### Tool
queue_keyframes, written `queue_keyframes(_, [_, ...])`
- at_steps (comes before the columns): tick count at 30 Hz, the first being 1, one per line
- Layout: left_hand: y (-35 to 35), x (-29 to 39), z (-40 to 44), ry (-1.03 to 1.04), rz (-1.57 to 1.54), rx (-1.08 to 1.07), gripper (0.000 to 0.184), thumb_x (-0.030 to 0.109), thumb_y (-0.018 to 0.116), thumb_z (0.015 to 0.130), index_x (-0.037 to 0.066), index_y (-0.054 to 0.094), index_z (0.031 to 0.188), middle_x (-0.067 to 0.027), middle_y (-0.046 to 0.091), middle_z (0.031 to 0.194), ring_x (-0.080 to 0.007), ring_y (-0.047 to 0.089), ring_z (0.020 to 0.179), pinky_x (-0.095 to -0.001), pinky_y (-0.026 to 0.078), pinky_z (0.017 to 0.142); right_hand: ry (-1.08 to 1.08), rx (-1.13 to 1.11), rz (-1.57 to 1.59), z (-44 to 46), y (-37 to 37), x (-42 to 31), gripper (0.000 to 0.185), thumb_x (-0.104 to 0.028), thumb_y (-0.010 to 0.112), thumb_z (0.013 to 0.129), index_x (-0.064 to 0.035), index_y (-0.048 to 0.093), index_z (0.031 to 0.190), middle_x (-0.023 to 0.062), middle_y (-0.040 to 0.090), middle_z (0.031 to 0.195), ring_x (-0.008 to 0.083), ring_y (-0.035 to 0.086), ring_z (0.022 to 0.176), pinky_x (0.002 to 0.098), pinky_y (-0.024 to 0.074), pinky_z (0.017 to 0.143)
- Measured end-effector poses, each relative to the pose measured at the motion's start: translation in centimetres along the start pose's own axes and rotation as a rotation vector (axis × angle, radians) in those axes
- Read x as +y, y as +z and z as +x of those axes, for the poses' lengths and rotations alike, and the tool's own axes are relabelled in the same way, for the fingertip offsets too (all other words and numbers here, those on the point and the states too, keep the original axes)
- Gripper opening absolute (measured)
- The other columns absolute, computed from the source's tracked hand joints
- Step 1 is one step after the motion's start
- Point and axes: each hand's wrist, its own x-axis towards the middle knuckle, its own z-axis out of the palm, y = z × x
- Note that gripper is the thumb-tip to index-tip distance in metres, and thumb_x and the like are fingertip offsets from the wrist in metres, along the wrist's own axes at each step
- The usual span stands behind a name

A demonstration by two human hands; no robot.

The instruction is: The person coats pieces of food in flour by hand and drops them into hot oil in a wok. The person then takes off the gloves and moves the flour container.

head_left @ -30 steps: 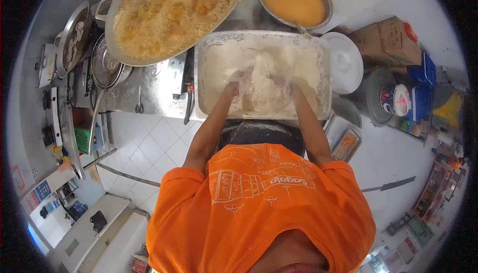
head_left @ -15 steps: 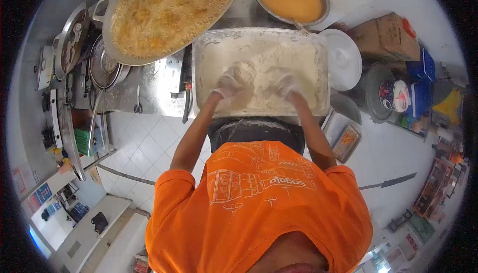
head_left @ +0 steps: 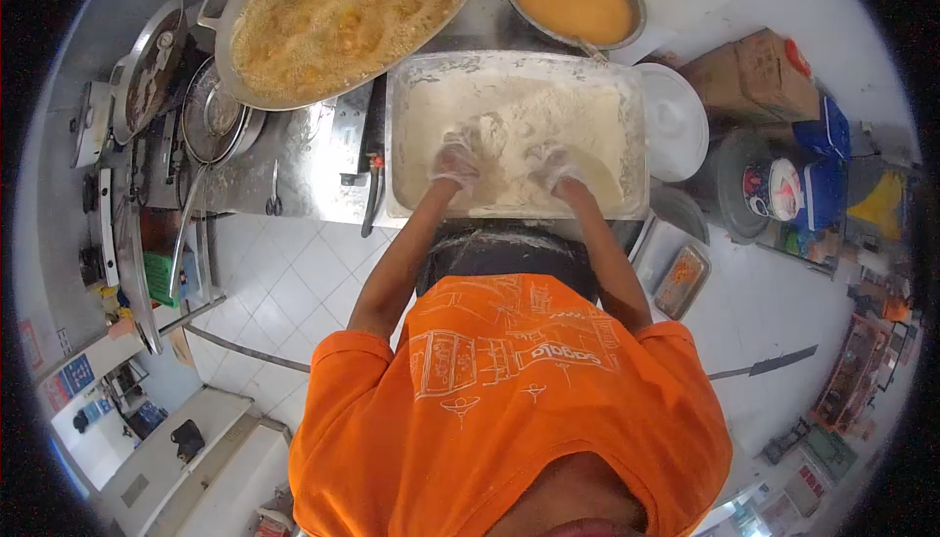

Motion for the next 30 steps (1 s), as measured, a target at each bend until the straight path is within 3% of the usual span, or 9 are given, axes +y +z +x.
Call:
queue_keyframes(3, [-3.7, -0.6, -0.2, -0.457, -0.465, -0.023, 0.026, 0.025, 0.057, 0.075, 0.006, 0.061, 0.091, -0.0135, 0.063, 0.081, -0.0273, 0.059, 0.069, -0.0367, 0.047, 0.065, 0.111, 0.302, 0.092, 2.5, 10.1, 8.4, 0.046, -0.024, 0.055, 0.080, -0.0116, 0.046, 0.123, 0.0140, 0.047, 0.121, 0.0278, 0.044, 0.109, 0.0365, 0.0328, 0.096])
queue_keyframes(6, [-10.9, -1.3, 0.1, -0.656, -0.845, 0.032, 0.024, 0.023, 0.063, 0.071, 0.006, 0.061, 0.088, -0.0115, 0.063, 0.075, -0.0256, 0.058, 0.060, -0.0350, 0.047, 0.057, 0.009, 0.089, 0.283, 0.0, 2.9, 2.7, 0.036, -0.027, 0.050, 0.084, -0.0125, 0.049, 0.117, 0.0111, 0.052, 0.110, 0.0272, 0.047, 0.104, 0.0360, 0.0338, 0.094])
queue_keyframes(10, [-8.8, -2.4, -1.2, -0.631, -0.934, -0.008, 0.022, 0.024, 0.064, 0.071, 0.007, 0.061, 0.086, -0.0095, 0.063, 0.074, -0.0224, 0.058, 0.061, -0.0337, 0.045, 0.057, 0.149, 0.222, 0.732, 1.0, 5.1, 3.1, 0.039, -0.027, 0.047, 0.086, -0.0131, 0.047, 0.122, 0.0103, 0.051, 0.114, 0.0254, 0.047, 0.104, 0.0365, 0.0328, 0.095])
queue_keyframes(14, [2.9, -3.9, -2.9, -0.124, -0.774, 0.078, 0.018, 0.023, 0.062, 0.072, 0.008, 0.061, 0.081, -0.0074, 0.062, 0.071, -0.0212, 0.057, 0.060, -0.0319, 0.045, 0.056, -0.046, 0.111, -0.294, -0.1, 2.4, 0.2, 0.037, -0.028, 0.047, 0.086, -0.0094, 0.049, 0.117, 0.0093, 0.055, 0.104, 0.0272, 0.052, 0.092, 0.0390, 0.0387, 0.090])
queue_keyframes(16, [-2.8, -3.2, -2.1, -0.295, -1.017, 0.059, 0.016, 0.023, 0.062, 0.072, 0.008, 0.062, 0.079, -0.0073, 0.062, 0.070, -0.0212, 0.057, 0.060, -0.0317, 0.045, 0.057, 0.023, 0.161, -0.389, -0.7, 1.3, 0.0, 0.033, -0.027, 0.047, 0.086, -0.0079, 0.050, 0.113, 0.0096, 0.056, 0.101, 0.0276, 0.053, 0.088, 0.0392, 0.0407, 0.088])
queue_keyframes(21, [-11.0, -4.8, -0.4, -0.425, -1.341, 0.160, 0.016, 0.023, 0.061, 0.072, 0.006, 0.061, 0.070, -0.0077, 0.060, 0.065, -0.0193, 0.056, 0.058, -0.0314, 0.045, 0.056, 0.345, 0.200, 0.446, -2.5, -5.5, -2.7, 0.024, -0.024, 0.049, 0.082, -0.0076, 0.054, 0.100, 0.0093, 0.058, 0.098, 0.0242, 0.055, 0.085, 0.0348, 0.0438, 0.082])
queue_keyframes(24, [-16.6, -5.5, 2.0, -0.192, -1.206, 0.031, 0.018, 0.024, 0.064, 0.071, 0.006, 0.061, 0.067, -0.0078, 0.058, 0.062, -0.0158, 0.054, 0.055, -0.0300, 0.044, 0.054, 0.488, 0.281, 0.588, -3.3, -9.2, -4.9, 0.021, -0.022, 0.048, 0.079, -0.0077, 0.060, 0.089, 0.0161, 0.059, 0.096, 0.0307, 0.058, 0.083, 0.0374, 0.0451, 0.075])
queue_keyframes(27, [-21.4, -6.7, 3.1, -0.334, -1.164, -0.278, 0.019, 0.025, 0.067, 0.070, 0.007, 0.062, 0.066, -0.0073, 0.057, 0.062, -0.0118, 0.052, 0.055, -0.0279, 0.043, 0.054, 0.250, 0.391, 0.350, -2.4, -6.7, -2.4, 0.020, -0.019, 0.048, 0.080, -0.0083, 0.060, 0.091, 0.0156, 0.059, 0.094, 0.0296, 0.057, 0.084, 0.0358, 0.0445, 0.075])
queue_keyframes(30, [-21.2, -6.2, 3.0, -0.109, -1.152, -0.153, 0.017, 0.023, 0.071, 0.067, 0.007, 0.063, 0.067, -0.0040, 0.059, 0.062, -0.0088, 0.050, 0.054, -0.0256, 0.043, 0.052, 0.298, 0.345, 0.121, -3.0, -9.3, -3.2, 0.021, -0.016, 0.048, 0.081, -0.0088, 0.060, 0.096, 0.0147, 0.059, 0.092, 0.0289, 0.057, 0.083, 0.0357, 0.0442, 0.074])
